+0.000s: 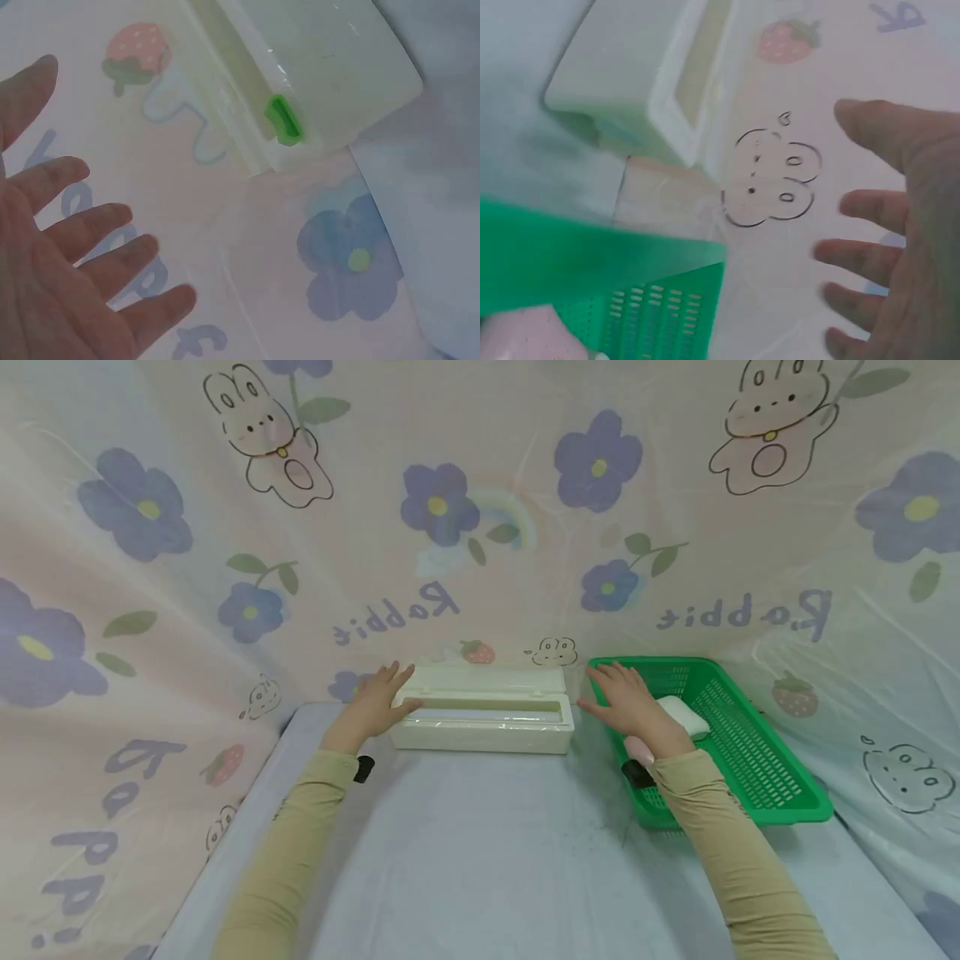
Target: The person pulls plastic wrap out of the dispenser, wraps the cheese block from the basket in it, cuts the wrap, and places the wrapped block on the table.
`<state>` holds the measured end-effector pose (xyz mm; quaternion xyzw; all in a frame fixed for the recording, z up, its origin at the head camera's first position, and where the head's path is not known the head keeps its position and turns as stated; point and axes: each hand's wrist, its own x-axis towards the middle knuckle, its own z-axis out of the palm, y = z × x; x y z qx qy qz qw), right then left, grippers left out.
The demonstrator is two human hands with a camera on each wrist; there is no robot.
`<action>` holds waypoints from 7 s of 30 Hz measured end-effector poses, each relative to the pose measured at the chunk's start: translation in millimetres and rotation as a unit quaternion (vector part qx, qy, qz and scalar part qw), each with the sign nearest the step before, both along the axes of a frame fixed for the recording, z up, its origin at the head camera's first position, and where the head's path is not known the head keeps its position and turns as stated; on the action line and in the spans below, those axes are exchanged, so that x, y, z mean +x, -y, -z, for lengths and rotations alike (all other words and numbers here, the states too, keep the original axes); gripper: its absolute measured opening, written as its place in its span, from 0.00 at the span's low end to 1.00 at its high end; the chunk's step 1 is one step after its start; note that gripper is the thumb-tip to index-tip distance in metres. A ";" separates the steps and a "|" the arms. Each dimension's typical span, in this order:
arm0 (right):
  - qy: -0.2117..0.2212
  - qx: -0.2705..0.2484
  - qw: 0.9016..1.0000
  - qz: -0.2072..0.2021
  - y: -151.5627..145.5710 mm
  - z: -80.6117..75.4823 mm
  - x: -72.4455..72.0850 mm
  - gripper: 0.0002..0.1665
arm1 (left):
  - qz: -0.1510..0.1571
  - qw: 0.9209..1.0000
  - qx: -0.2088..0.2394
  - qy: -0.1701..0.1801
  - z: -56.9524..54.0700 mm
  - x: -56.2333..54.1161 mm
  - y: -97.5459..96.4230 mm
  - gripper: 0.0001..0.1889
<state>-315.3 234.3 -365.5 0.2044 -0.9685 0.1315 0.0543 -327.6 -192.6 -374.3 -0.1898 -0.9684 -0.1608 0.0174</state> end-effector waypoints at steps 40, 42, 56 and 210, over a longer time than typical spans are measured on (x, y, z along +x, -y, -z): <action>0.275 -0.601 0.737 0.141 79.5 89.6 51.2 0.27 | -0.126 0.867 0.436 0.208 70.1 23.7 28.6 0.24; 0.271 -0.609 0.730 0.152 78.4 96.5 51.3 0.27 | -0.142 0.863 0.440 0.204 73.9 24.7 26.0 0.24; 0.259 -0.640 0.685 0.233 63.7 115.6 41.5 0.27 | -0.141 0.821 0.500 0.236 98.3 33.1 19.1 0.26; 0.189 -0.677 0.684 0.197 64.3 -23.5 -18.3 0.21 | -0.082 0.747 0.626 0.209 -36.7 -24.9 -0.3 0.14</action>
